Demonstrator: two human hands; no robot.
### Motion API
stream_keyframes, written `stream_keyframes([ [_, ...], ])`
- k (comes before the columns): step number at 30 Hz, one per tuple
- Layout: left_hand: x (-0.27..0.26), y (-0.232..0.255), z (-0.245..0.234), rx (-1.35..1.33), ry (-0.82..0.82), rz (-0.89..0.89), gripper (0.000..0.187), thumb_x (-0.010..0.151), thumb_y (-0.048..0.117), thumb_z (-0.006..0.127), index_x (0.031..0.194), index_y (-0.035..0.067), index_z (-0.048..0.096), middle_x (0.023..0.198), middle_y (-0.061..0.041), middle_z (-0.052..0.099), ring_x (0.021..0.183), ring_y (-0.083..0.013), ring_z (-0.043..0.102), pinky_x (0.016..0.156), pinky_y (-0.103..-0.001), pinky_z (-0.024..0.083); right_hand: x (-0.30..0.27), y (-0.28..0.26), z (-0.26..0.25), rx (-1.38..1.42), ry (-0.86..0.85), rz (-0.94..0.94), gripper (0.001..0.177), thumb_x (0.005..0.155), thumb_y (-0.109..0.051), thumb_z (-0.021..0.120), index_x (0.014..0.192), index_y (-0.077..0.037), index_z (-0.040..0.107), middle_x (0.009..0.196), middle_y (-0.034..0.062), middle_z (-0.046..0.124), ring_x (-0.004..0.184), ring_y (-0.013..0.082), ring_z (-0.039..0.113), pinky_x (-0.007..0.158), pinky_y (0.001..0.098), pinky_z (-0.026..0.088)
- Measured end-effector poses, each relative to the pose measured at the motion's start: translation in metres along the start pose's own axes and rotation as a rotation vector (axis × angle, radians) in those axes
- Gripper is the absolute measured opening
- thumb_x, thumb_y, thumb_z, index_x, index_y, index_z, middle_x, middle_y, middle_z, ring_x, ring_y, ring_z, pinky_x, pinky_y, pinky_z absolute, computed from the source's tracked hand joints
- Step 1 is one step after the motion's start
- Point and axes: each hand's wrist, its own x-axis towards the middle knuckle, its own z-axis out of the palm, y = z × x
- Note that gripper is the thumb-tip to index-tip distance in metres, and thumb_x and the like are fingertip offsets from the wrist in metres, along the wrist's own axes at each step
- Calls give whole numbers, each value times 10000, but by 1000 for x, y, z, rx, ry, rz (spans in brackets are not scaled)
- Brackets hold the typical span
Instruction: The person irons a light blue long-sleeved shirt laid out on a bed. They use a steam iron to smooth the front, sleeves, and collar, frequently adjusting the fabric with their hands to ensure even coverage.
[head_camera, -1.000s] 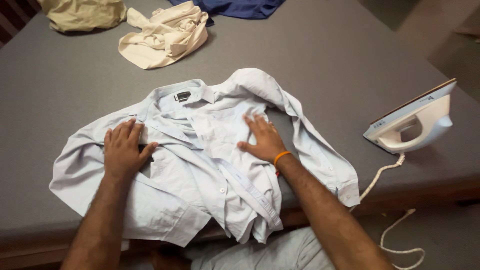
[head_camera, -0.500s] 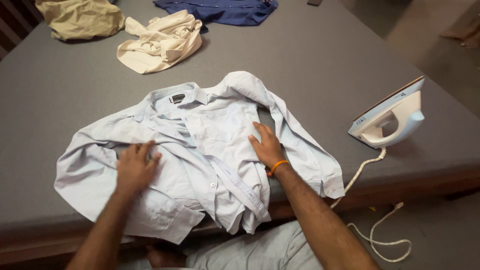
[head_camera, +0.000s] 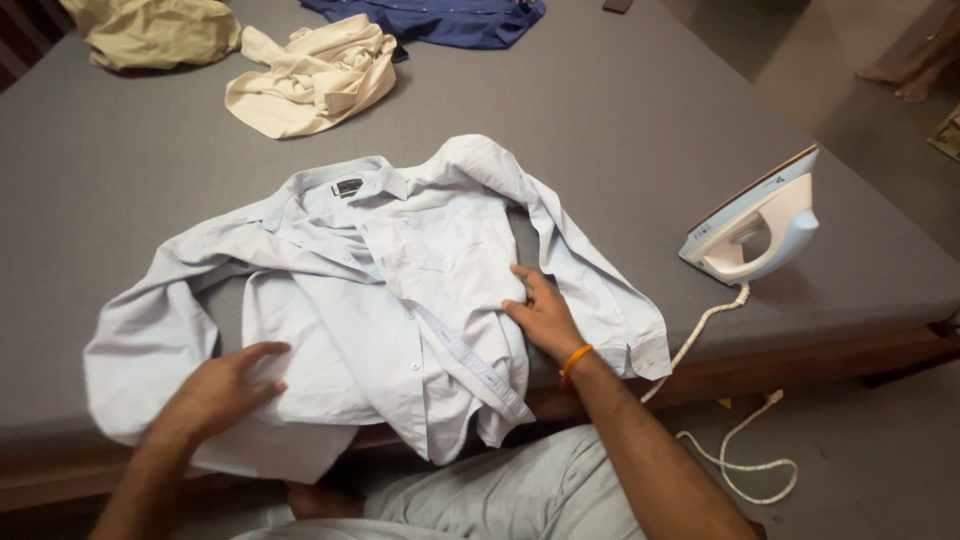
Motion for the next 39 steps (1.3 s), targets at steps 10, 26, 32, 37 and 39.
stream_keyframes([
  [10,-13,86,54,90,574,719,561,783,339,801,1288,149,647,1394,-164,571,1260,-331,535,1030,-492,435,1,45,-21,671,339,-11,329,956,54,591,1284,25,577,1004,106,690,884,145,672,792,257,573],
  [26,-16,170,115,134,452,1051,760,730,261,802,1429,162,519,1549,-141,424,1419,-346,385,1069,-579,317,-58,-3,-40,-322,360,-100,475,846,-78,745,1298,-104,601,882,67,641,713,156,622,650,308,520],
  [32,-19,196,142,327,368,1233,234,897,107,657,1129,123,683,1010,-50,670,1095,-268,613,1193,-543,352,-59,-19,-44,-449,273,6,463,830,-146,733,1276,-107,618,693,97,608,580,188,584,589,356,481],
  [37,-31,141,123,237,292,1317,120,768,109,653,888,122,656,836,-46,648,903,-272,634,945,-444,446,-57,-16,-52,-506,154,27,490,805,-168,782,1266,-74,643,716,102,614,593,168,555,605,327,492],
  [39,-36,124,112,248,242,1258,152,735,106,659,885,126,663,843,-49,659,904,-277,640,902,-427,454,-51,-19,-57,-382,84,125,517,800,-227,804,1269,-77,645,758,63,607,605,137,556,581,303,493],
])
